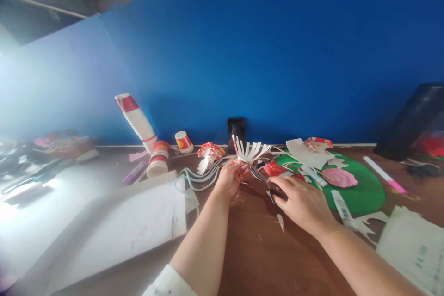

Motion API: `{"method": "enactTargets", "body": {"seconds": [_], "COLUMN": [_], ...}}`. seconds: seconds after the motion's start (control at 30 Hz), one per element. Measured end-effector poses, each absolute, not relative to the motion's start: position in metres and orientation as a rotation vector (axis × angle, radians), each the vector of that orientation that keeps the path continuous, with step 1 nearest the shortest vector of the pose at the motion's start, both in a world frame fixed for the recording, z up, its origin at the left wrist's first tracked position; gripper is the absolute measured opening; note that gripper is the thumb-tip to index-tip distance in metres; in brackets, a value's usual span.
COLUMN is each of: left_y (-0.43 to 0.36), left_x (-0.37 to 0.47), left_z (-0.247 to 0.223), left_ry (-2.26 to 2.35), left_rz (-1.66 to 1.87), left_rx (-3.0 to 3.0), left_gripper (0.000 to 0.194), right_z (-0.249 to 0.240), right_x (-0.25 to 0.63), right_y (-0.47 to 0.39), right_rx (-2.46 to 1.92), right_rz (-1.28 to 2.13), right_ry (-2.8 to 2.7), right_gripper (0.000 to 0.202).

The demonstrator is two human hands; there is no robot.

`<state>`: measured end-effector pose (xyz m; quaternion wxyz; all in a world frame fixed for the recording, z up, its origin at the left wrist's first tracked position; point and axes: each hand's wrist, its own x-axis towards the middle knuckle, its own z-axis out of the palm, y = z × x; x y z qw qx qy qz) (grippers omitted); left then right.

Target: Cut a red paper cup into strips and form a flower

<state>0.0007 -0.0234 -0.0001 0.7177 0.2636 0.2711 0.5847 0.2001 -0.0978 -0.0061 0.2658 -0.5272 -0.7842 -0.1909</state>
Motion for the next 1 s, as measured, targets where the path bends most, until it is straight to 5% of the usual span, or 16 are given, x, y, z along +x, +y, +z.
{"method": "enactTargets", "body": {"seconds": [1.0], "left_y": [-0.023], "left_x": [-0.01], "left_z": [-0.004], "left_ry": [0.499], "left_rz": [1.138], "left_rx": [0.688], "left_gripper": [0.022], "right_z": [0.002], "right_x": [0.207], "right_y": [-0.097], "right_rx": [-1.356], "right_rz": [-0.496], "right_ry": [-2.196], "right_gripper": [0.028]}}
